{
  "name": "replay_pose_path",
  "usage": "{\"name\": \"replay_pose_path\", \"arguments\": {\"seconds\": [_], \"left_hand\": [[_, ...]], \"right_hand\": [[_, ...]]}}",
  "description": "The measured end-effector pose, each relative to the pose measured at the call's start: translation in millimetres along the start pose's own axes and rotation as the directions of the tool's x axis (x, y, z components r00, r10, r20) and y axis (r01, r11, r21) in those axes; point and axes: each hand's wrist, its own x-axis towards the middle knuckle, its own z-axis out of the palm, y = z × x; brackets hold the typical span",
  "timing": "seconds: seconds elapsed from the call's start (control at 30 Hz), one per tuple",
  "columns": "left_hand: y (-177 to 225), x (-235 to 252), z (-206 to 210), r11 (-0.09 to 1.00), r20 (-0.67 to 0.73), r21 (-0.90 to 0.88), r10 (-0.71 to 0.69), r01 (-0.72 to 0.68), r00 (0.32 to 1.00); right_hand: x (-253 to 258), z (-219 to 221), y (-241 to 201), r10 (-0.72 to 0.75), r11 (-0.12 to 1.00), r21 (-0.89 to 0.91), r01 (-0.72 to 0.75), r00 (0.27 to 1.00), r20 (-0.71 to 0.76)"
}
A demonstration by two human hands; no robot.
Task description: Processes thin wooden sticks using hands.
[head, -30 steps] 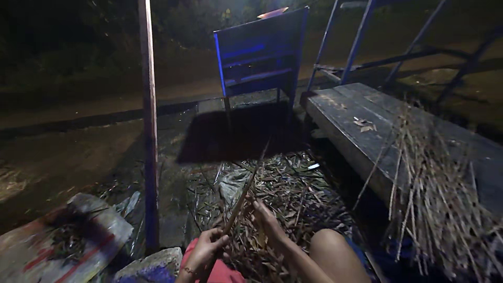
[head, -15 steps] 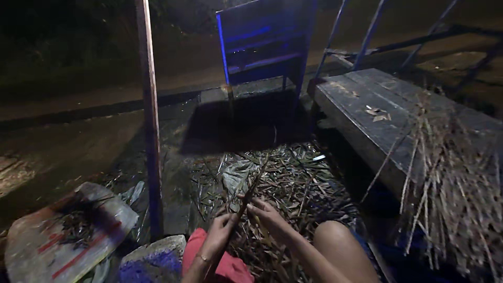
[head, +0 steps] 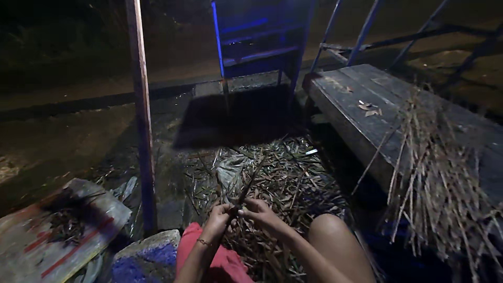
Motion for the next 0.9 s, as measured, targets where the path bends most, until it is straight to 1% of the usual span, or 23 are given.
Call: {"name": "replay_pose_path", "arguments": {"seconds": [0.07,0.1,0.13,0.2,0.27,0.33,0.43,0.5,0.6,0.67,0.73,0.8,0.9], "left_hand": [[-2.0,0.6,-3.1,0.999,0.035,-0.052,-0.002,0.004,0.999],[-1.9,0.0,-5.3,0.997,0.058,-0.076,-0.003,0.007,0.998],[-1.5,-1.7,-7.5,0.995,0.079,-0.095,-0.002,0.010,0.997],[-2.1,-6.5,-13.4,0.994,0.116,-0.100,-0.029,0.041,0.993],[-5.7,-11.7,-18.5,0.993,0.144,-0.092,-0.054,0.067,0.988],[-9.9,-15.2,-21.3,0.994,0.149,-0.086,-0.059,0.072,0.987],[-11.5,-18.1,-23.4,0.993,0.131,-0.098,-0.055,0.068,0.990],[-9.8,-17.2,-22.4,0.994,0.097,-0.094,-0.053,0.062,0.994],[-8.9,-13.4,-17.9,0.995,0.021,-0.093,-0.043,0.044,0.999],[-6.8,-10.6,-14.2,0.996,-0.006,-0.081,-0.025,0.025,1.000],[-0.8,-11.8,-9.6,0.997,-0.034,-0.067,-0.045,0.043,0.998],[-0.2,-11.6,-7.7,0.994,-0.053,-0.085,-0.067,0.062,0.996],[-1.7,-10.0,-8.4,0.988,-0.041,-0.135,-0.083,0.077,0.996]], "right_hand": [[1.2,-2.1,1.6,-0.040,0.998,-0.050,0.039,0.999,-0.019],[1.6,-3.0,1.2,-0.059,0.995,-0.080,0.054,0.996,-0.061],[2.2,-4.3,0.4,-0.079,0.993,-0.099,0.067,0.989,-0.127],[5.6,-14.5,-1.6,-0.108,0.993,-0.077,0.091,0.958,-0.265],[9.0,-31.1,-5.4,-0.101,0.994,-0.067,0.083,0.935,-0.341],[6.6,-38.5,-11.9,-0.035,0.999,-0.040,0.022,0.936,-0.351],[5.3,-34.0,-12.6,0.012,1.000,0.027,-0.003,0.936,-0.352],[3.7,-30.8,-15.0,0.025,0.998,0.061,-0.007,0.952,-0.307],[-5.4,-15.9,-19.7,0.065,0.998,0.025,-0.063,0.992,-0.113],[-8.7,-1.7,-15.7,0.072,0.997,0.011,-0.072,0.997,0.016],[-6.9,10.0,-7.2,0.060,0.997,0.038,-0.064,0.993,0.102],[-4.9,14.9,-2.6,0.057,0.994,0.080,-0.069,0.989,0.140],[-2.2,14.4,2.0,0.026,0.994,0.107,-0.039,0.992,0.125]]}}
